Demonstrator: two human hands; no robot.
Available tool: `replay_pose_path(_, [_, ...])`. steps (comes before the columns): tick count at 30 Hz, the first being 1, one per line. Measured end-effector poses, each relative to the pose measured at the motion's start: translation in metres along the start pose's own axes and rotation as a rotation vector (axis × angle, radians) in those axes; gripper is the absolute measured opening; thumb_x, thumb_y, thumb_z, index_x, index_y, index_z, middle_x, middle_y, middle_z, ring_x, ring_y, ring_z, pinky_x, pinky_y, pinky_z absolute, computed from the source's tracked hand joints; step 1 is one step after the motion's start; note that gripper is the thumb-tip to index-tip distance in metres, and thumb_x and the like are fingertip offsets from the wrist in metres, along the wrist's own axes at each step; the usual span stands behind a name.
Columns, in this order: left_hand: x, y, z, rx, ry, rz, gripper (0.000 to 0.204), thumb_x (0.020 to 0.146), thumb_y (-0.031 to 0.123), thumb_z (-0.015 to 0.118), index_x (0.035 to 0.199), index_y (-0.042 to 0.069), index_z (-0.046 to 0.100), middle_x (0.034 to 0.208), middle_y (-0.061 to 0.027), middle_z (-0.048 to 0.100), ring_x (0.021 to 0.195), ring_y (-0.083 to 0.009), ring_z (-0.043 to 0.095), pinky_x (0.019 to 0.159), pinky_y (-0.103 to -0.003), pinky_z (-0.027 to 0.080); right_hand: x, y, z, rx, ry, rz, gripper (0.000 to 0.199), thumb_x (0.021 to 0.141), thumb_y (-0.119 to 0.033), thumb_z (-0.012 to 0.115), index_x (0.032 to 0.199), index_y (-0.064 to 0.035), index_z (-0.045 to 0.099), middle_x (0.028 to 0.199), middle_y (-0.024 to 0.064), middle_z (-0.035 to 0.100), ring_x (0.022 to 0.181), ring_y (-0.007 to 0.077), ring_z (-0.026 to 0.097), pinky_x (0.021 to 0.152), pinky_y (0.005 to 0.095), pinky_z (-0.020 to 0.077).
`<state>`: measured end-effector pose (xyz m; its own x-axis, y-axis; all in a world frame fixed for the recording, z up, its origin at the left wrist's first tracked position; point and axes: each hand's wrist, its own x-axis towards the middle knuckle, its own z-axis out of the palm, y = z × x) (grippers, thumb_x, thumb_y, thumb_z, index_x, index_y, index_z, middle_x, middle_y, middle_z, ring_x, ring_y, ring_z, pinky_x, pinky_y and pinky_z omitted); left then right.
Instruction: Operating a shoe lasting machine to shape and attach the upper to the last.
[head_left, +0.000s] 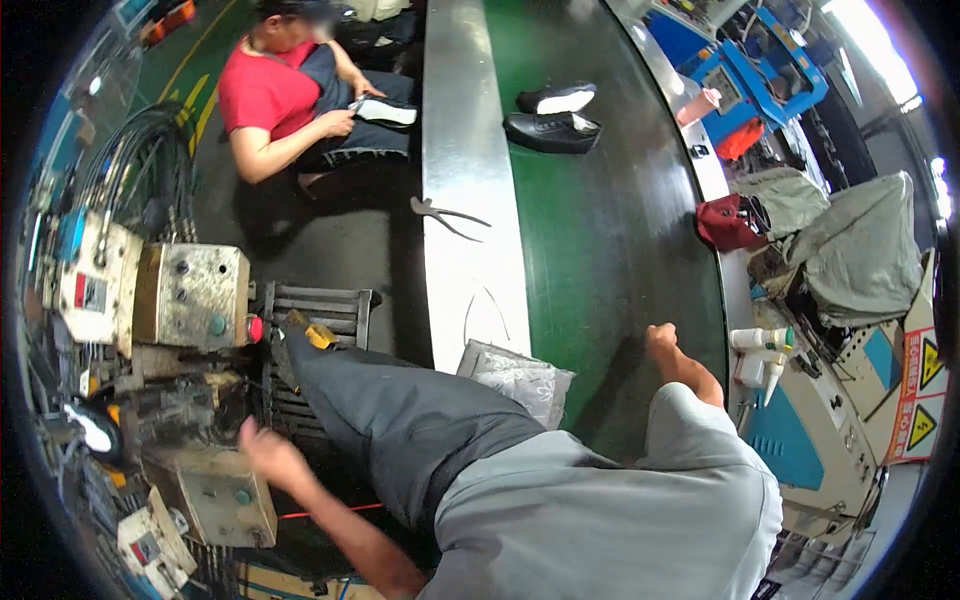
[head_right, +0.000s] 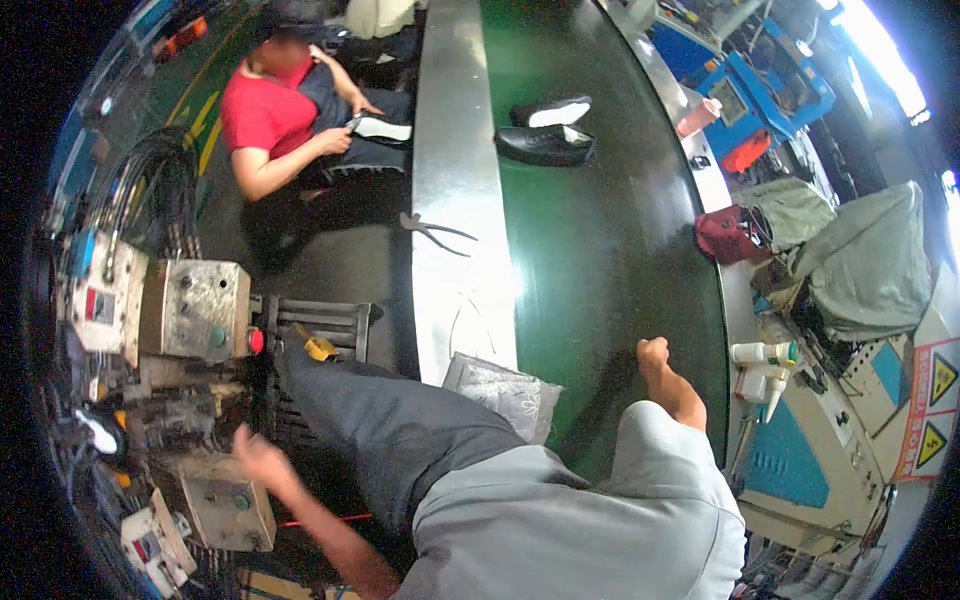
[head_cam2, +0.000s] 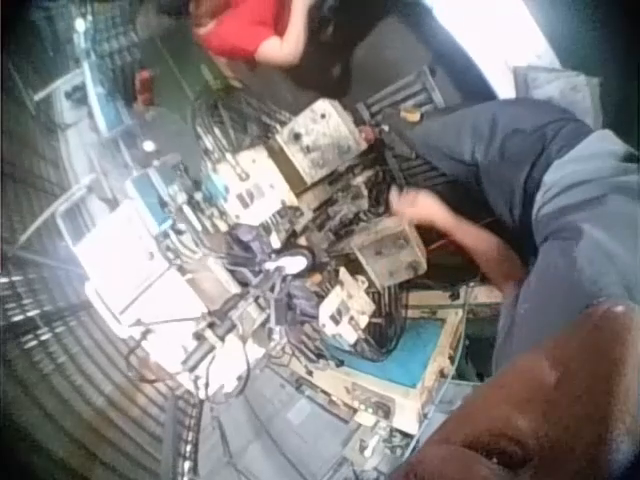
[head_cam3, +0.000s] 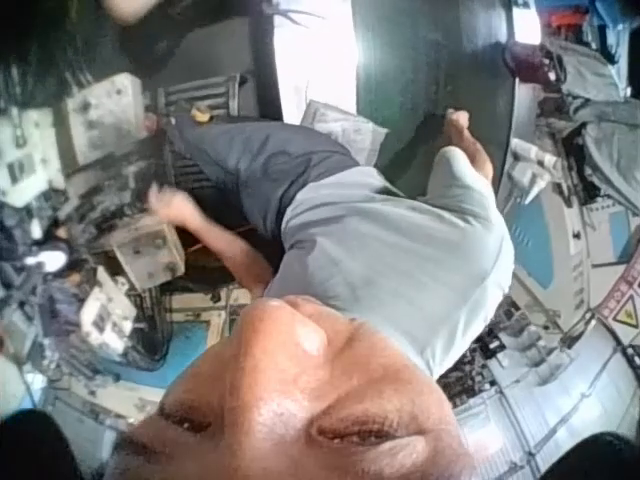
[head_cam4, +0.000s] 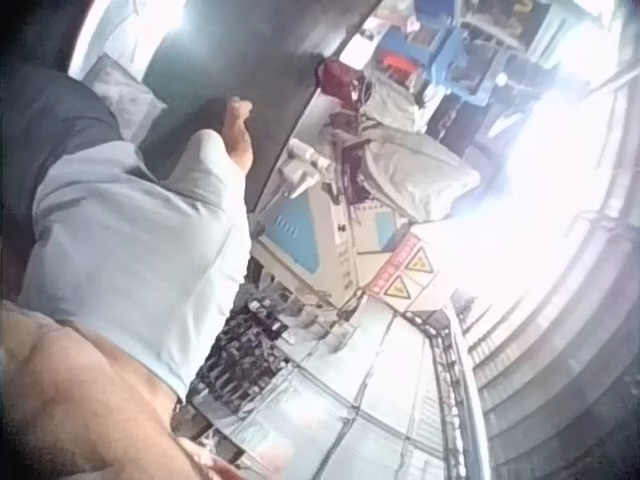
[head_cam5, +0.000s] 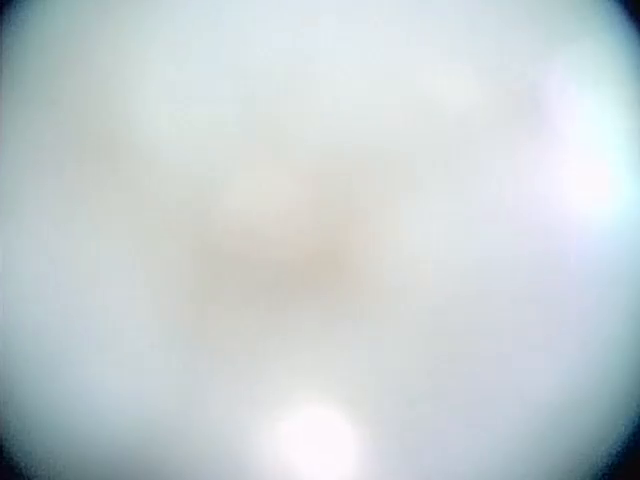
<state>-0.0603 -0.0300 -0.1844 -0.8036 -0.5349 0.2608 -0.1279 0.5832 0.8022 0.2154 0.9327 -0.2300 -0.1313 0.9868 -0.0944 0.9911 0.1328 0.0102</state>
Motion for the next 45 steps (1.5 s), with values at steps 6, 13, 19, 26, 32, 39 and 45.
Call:
replay_pose_path(6, [-0.098,0.204,0.192,0.047,-0.916,0.497,0.053,0.093,-0.008,0.049,0.145,-0.006,0.056,0.152,-0.0268,0.053,0.145,-0.0424,0.049,0.125,-0.048,0.037,-0.087,-0.181,0.049,0.323,-0.244,-0.298,0.057,0.091,-0.034,0.072,0.131,0.0066,0.066,0.126,0.0301,0.072,0.123,0.047,0.067,0.105,0.0514,0.053])
replay_pose_path(13, [-0.152,0.187,0.256,0.341,-1.075,0.667,0.066,0.091,-0.008,0.054,0.155,-0.015,0.039,0.165,-0.0336,0.036,0.155,-0.047,0.035,0.129,-0.05,0.03,-0.012,-0.474,-0.05,0.326,0.11,-0.974,0.071,0.092,-0.025,0.073,0.153,-0.0003,0.048,0.151,0.0292,0.056,0.139,0.0449,0.055,0.118,0.0516,0.0451])
replay_pose_path(19, [-0.161,0.199,0.261,0.453,-1.176,0.692,0.07,0.093,-0.003,0.054,0.159,-0.015,0.034,0.171,-0.0326,0.028,0.16,-0.0463,0.028,0.132,-0.048,0.023,0.032,-0.578,-0.065,0.042,0.115,-1.063,0.091,0.082,-0.024,0.084,0.161,-0.0097,0.041,0.16,0.0298,0.046,0.147,0.0494,0.046,0.121,0.0518,0.0433])
replay_pose_path(26, [-0.157,0.198,0.245,0.618,-1.166,0.683,0.075,0.092,0.003,0.059,0.16,-0.014,0.033,0.173,-0.0308,0.024,0.161,-0.0456,0.025,0.134,-0.049,0.019,-0.013,-0.615,-0.087,-0.46,-0.095,-1.058,0.058,0.081,-0.031,0.087,0.136,-0.018,0.073,0.141,0.0115,0.066,0.137,0.0324,0.056,0.109,0.0463,0.0464])
replay_pose_path(32, [-0.17,0.196,0.268,0.407,-1.148,0.746,0.072,0.091,0.002,0.06,0.157,-0.014,0.037,0.172,-0.0315,0.026,0.161,-0.046,0.024,0.133,-0.05,0.021,0.021,-0.512,-0.075,-0.043,-0.134,-0.943,0.069,0.072,-0.052,0.092,0.118,-0.0025,0.076,0.128,0.0273,0.07,0.124,0.048,0.065,0.101,0.055,0.0558])
replay_pose_path(39, [-0.147,0.172,0.252,0.398,-1.197,0.652,0.071,0.089,0.003,0.064,0.154,-0.014,0.041,0.17,-0.0323,0.029,0.161,-0.0447,0.026,0.133,-0.049,0.022,-0.1,-0.382,-0.054,0.169,-0.374,-0.815,0.064,0.08,-0.054,0.082,0.103,0.0055,0.077,0.103,0.0303,0.077,0.099,0.0449,0.076,0.083,0.0515,0.0618])
replay_pose_path(45, [-0.149,0.158,0.216,0.278,-1.242,0.641,0.051,0.089,0.002,0.062,0.138,-0.011,0.061,0.159,-0.0325,0.048,0.15,-0.0479,0.043,0.127,-0.05,0.034,-0.226,-0.201,-0.023,0.159,-0.493,-0.537,0.09,0.076,-0.065,0.085,0.125,0.0078,0.067,0.119,0.033,0.073,0.112,0.0457,0.073,0.094,0.0523,0.0603])
